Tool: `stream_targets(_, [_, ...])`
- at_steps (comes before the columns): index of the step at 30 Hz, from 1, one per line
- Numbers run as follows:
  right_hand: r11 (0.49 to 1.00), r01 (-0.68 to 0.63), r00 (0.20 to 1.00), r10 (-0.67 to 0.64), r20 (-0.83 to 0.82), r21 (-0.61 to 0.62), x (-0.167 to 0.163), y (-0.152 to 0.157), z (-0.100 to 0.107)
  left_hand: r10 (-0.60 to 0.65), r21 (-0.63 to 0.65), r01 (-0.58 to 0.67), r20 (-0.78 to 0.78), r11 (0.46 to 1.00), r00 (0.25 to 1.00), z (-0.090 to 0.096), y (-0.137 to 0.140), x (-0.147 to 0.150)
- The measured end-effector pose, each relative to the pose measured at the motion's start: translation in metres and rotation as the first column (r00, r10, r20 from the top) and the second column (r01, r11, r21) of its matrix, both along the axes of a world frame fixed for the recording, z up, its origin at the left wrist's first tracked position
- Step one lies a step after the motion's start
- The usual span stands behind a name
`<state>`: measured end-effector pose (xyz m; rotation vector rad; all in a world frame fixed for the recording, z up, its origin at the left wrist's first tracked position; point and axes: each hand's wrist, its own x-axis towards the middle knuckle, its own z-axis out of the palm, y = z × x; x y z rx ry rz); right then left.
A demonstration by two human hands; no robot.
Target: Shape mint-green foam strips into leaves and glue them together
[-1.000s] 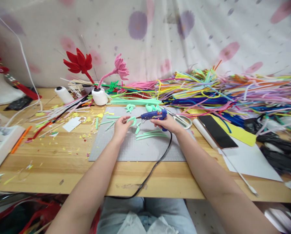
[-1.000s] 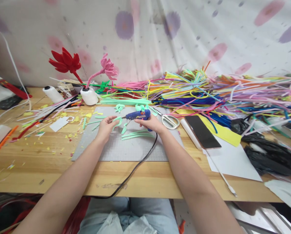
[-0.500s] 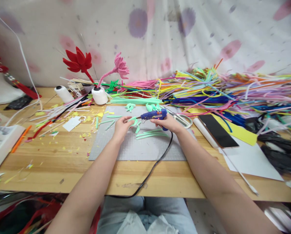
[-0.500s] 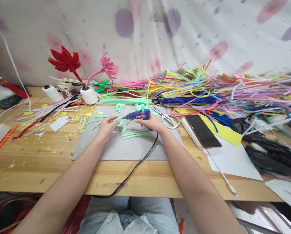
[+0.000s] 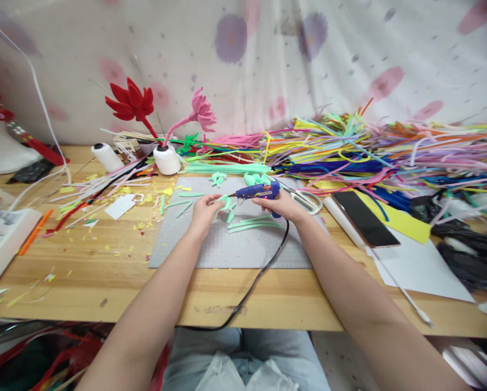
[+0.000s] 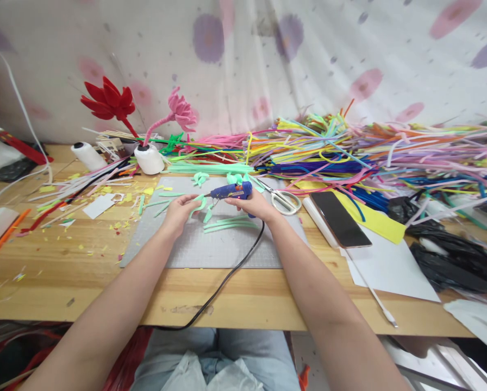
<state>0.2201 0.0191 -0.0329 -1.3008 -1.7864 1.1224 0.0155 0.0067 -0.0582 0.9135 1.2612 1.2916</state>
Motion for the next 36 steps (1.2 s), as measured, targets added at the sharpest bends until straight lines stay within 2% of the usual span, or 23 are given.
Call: stream_targets(36, [1.0,0.002,1.0,-0.002,-0.025,0.009,0.0011,0.0005,-0.002,-0.006,-0.012,0.006,0.012,1.0,1.0,0.0031,-0.0015,0.0007])
